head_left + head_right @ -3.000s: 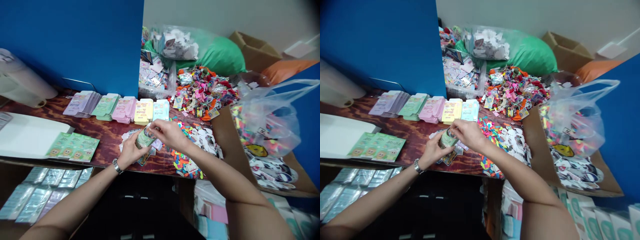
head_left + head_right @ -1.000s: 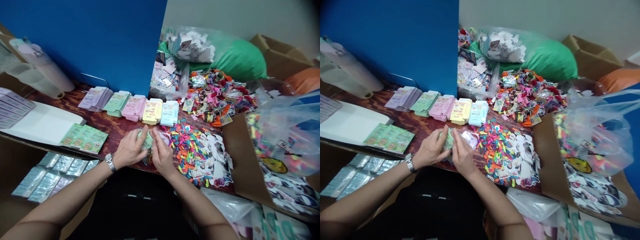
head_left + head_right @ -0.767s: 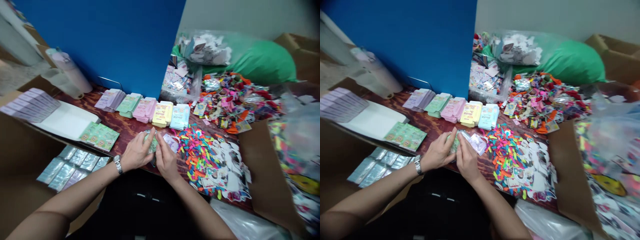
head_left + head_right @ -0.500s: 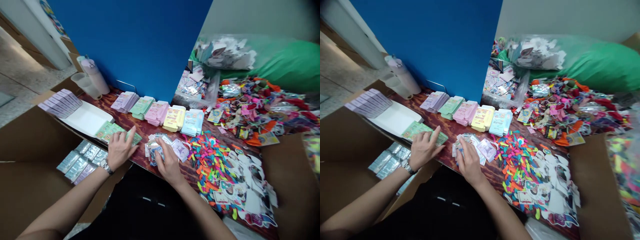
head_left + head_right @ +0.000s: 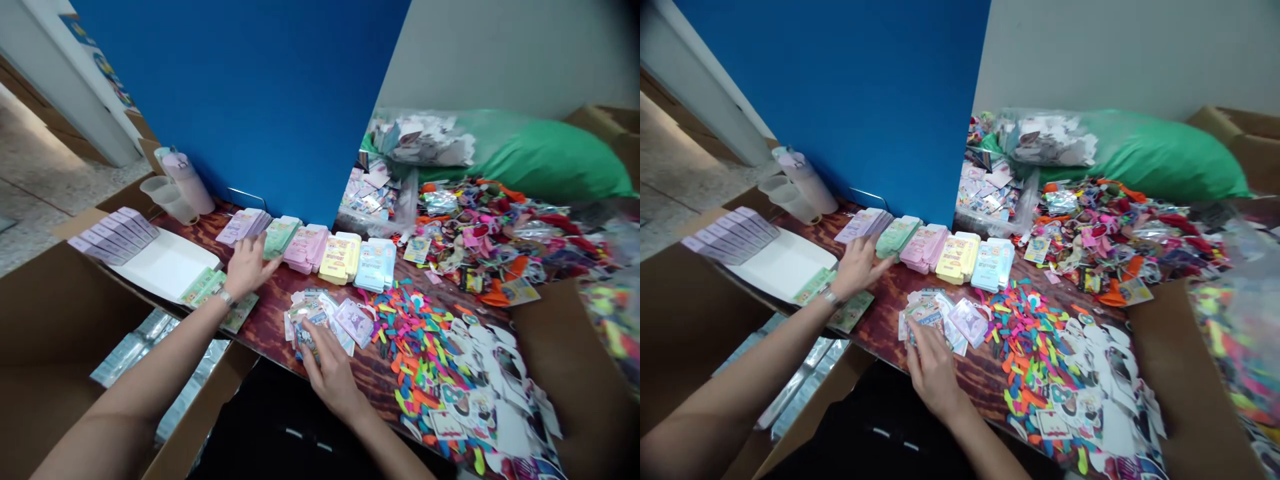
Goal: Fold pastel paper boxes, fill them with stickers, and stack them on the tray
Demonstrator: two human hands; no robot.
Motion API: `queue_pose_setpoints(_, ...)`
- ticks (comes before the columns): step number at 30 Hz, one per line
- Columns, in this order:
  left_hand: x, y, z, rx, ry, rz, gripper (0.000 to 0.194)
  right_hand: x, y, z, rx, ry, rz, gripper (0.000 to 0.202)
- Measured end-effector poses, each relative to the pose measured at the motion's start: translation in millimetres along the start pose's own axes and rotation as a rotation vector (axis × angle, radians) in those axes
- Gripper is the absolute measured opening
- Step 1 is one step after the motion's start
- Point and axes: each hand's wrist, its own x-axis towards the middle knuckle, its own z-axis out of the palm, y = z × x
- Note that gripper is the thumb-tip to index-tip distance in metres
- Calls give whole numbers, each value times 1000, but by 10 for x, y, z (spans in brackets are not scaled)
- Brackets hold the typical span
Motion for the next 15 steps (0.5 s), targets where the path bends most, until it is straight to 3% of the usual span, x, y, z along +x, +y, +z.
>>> queue_pose_setpoints(3, 518, 30, 239, 19, -160, -108, 84, 18, -16, -39, -20, 10, 4, 62)
queue_pose_setpoints(6, 787, 36, 425, 27, -228, -107, 84, -1, -26, -79, -17, 30, 11, 61)
queue_pose_setpoints(11, 841, -30, 505, 18, -309, -122, 74, -66, -12, -115, 18, 48, 18, 58)
queue_pose_setpoints(15, 862, -70, 462, -2, -347, -154, 83, -53, 4, -130, 23, 24, -1, 55)
